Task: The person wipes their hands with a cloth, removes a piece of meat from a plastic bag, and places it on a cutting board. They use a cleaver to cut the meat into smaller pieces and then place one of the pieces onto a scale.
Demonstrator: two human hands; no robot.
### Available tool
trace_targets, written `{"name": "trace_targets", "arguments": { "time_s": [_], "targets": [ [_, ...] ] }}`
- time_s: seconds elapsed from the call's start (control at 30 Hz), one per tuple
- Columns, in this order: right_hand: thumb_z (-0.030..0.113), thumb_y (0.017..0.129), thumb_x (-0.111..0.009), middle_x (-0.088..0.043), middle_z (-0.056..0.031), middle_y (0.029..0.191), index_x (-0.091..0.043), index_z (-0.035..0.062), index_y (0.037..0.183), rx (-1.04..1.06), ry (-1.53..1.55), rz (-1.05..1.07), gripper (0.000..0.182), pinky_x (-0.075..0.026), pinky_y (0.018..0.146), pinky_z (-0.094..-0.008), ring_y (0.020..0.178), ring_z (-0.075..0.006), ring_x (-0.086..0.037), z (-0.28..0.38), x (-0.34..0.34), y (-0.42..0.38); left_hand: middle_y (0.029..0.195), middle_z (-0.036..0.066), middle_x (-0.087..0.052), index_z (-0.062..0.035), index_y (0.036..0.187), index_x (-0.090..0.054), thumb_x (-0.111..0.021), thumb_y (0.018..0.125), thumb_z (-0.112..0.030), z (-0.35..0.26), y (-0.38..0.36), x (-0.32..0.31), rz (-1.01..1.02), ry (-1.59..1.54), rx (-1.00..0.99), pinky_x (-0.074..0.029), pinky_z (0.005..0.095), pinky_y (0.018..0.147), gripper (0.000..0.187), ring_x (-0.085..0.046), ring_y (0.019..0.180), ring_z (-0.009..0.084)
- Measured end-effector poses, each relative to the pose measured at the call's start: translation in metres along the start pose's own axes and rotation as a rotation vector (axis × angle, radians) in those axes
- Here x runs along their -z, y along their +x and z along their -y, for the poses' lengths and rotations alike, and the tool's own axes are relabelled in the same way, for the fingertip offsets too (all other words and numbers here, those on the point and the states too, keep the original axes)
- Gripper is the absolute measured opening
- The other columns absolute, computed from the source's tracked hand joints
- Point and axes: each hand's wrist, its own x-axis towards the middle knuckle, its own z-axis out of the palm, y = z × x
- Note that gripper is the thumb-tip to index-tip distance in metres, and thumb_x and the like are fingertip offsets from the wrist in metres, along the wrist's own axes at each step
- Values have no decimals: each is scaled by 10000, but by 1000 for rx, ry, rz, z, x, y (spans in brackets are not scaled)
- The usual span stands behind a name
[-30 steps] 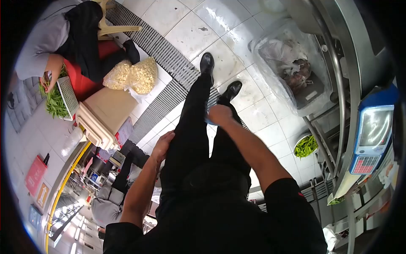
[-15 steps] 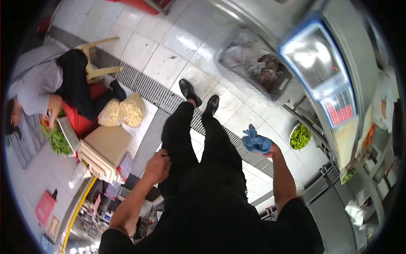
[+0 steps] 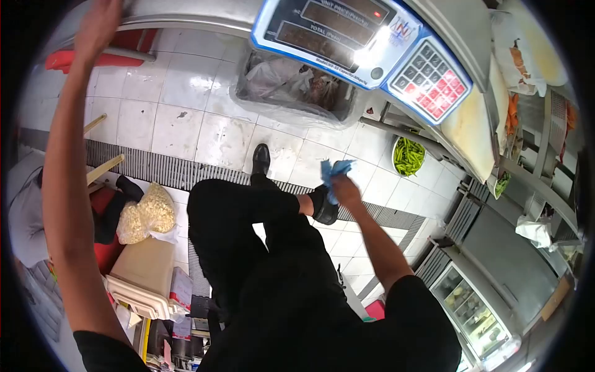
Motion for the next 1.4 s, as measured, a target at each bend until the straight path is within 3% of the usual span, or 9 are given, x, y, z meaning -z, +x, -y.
{"name": "trace_targets", "arguments": {
  "time_s": [0.17,0.23,0.4,0.5,0.63,1.03,1.2,1.3,1.4],
  "targets": [
    [305,934,-532,-711,-49,1135,-723,156,1096,-30,-245,-217,291,-274,1134,-605,1183,-295,-607,30,-59,20,1481,320,-402,67,1460,-389,-302,1020,-593,7,-3,-5,36,-17,90,-356,516,1132,799,-415,1364,460],
    [316,978,-475,-688,-43,1242,-721,173,1177,-130,-475,579,347,-139,1133,-699,1248,-287,-576,8,-20,74,1501,316,-379,61,1482,-363,-271,1012,-628,5,-1,-8,30,-12,100,-338,524,1149,839,-392,1388,452],
    [225,1001,-458,-578,-55,1429,-670,158,1299,-82,-540,799,371,-73,1166,-682,1381,-278,-471,39,-63,108,1514,302,-368,57,1486,-356,-236,980,-704,4,-2,-9,84,1,138,-319,565,1152,921,-384,1395,452],
    [212,956,-525,-638,-128,1328,-698,114,1219,82,-451,635,329,-96,1206,-603,1341,-317,-501,50,-16,123,1523,294,-360,37,1495,-353,-235,965,-731,-1,-4,-4,107,21,140,-325,566,1145,941,-375,1403,445],
    [111,889,-580,-540,-157,1411,-614,24,1281,-144,-205,-266,403,-254,1188,-537,1367,-350,-452,45,-39,112,1528,290,-355,27,1499,-353,-236,965,-729,7,-2,-3,70,61,136,-323,562,1145,933,-366,1410,438],
    [164,880,-631,-489,-267,1423,-500,-52,1340,-501,343,-552,525,-373,1101,-540,1291,-482,-471,64,-64,52,1522,291,-365,42,1491,-365,-315,974,-644,1,-3,-9,65,-13,137,-300,559,1159,860,-360,1411,440],
    [183,964,-448,-449,-190,1503,-584,-13,1307,-30,-312,107,418,-262,1192,-488,1402,-352,-405,29,-46,155,1518,300,-365,58,1483,-367,-320,979,-641,12,-3,-8,73,-15,114,-301,557,1155,864,-366,1406,443],
    [137,903,-503,-720,-153,1124,-759,29,1000,55,-379,439,294,-279,1177,-477,1147,-317,-637,33,-40,160,1511,298,-378,57,1475,-384,-325,981,-647,10,-6,-8,56,-31,120,-310,544,1148,862,-376,1400,442],
    [135,864,-540,-756,-125,943,-788,83,872,78,-412,288,254,-304,1163,-451,967,-297,-707,16,-81,148,1488,299,-410,60,1460,-409,-356,987,-603,13,-3,-11,23,-27,80,-318,526,1142,817,-398,1381,445]
  ]
}}
